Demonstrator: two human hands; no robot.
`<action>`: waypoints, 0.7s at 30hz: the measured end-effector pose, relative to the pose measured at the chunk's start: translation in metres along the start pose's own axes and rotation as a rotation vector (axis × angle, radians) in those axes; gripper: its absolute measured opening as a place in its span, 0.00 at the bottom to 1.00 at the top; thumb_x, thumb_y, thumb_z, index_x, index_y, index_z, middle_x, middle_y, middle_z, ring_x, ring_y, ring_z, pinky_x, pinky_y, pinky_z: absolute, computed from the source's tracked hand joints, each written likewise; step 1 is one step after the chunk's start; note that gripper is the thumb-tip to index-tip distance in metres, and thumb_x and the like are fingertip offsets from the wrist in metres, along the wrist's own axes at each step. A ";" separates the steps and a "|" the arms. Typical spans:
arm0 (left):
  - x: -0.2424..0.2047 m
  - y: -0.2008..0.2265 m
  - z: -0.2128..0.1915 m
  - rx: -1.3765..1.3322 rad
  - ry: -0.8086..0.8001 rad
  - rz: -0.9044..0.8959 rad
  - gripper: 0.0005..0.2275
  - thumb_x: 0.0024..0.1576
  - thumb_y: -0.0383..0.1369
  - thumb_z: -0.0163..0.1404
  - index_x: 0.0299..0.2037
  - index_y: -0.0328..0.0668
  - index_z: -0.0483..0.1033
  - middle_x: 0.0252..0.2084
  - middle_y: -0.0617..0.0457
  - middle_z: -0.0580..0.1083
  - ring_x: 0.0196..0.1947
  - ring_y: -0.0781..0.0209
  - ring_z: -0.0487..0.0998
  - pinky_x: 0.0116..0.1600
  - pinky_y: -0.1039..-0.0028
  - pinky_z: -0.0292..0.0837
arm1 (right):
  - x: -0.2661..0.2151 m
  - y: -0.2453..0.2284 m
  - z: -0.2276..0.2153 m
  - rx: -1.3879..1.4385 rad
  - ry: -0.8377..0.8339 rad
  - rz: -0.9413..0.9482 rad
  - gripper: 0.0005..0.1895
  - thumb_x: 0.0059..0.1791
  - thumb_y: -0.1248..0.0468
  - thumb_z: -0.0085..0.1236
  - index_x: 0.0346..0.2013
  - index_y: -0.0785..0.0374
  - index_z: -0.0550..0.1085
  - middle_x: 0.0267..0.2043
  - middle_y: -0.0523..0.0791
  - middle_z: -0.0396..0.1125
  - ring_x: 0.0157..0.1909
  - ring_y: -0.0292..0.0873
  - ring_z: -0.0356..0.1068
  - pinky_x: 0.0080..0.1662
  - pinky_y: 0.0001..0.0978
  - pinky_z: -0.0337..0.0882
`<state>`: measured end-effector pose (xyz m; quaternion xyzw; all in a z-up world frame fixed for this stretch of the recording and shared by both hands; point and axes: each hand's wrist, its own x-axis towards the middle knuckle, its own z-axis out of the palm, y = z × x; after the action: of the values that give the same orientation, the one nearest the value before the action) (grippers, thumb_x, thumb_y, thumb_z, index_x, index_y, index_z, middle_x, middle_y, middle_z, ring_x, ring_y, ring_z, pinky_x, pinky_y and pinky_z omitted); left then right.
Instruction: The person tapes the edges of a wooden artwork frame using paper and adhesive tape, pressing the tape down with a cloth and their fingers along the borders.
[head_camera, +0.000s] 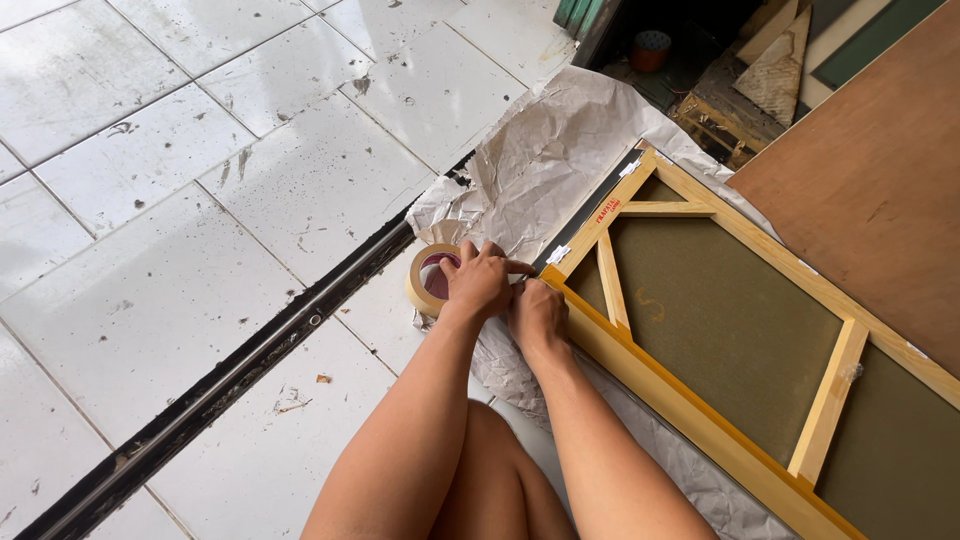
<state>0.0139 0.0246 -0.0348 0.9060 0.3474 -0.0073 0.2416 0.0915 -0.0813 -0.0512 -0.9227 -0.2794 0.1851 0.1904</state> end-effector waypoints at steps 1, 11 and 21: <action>0.002 0.000 0.001 -0.002 0.001 -0.002 0.13 0.58 0.39 0.56 0.51 0.72 0.88 0.61 0.61 0.73 0.65 0.49 0.64 0.66 0.33 0.61 | 0.006 0.002 0.003 -0.002 -0.001 -0.002 0.23 0.59 0.56 0.42 0.36 0.62 0.85 0.40 0.58 0.81 0.53 0.65 0.82 0.54 0.56 0.81; 0.005 0.006 -0.010 -0.049 -0.093 -0.061 0.14 0.61 0.40 0.54 0.54 0.72 0.88 0.66 0.61 0.72 0.70 0.47 0.62 0.70 0.33 0.60 | 0.005 -0.013 -0.010 -0.049 -0.016 -0.011 0.24 0.59 0.56 0.42 0.42 0.64 0.86 0.46 0.59 0.81 0.58 0.66 0.80 0.59 0.58 0.79; -0.024 0.025 -0.064 -0.134 -0.255 -0.069 0.20 0.64 0.34 0.54 0.64 0.76 0.84 0.75 0.56 0.69 0.77 0.44 0.59 0.79 0.23 0.45 | 0.030 0.028 0.033 0.094 -0.124 0.074 0.20 0.55 0.52 0.47 0.36 0.59 0.83 0.36 0.51 0.76 0.45 0.54 0.76 0.46 0.46 0.75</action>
<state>0.0017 0.0222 0.0372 0.8671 0.3445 -0.1075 0.3434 0.1120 -0.0773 -0.0995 -0.9093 -0.2473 0.2616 0.2089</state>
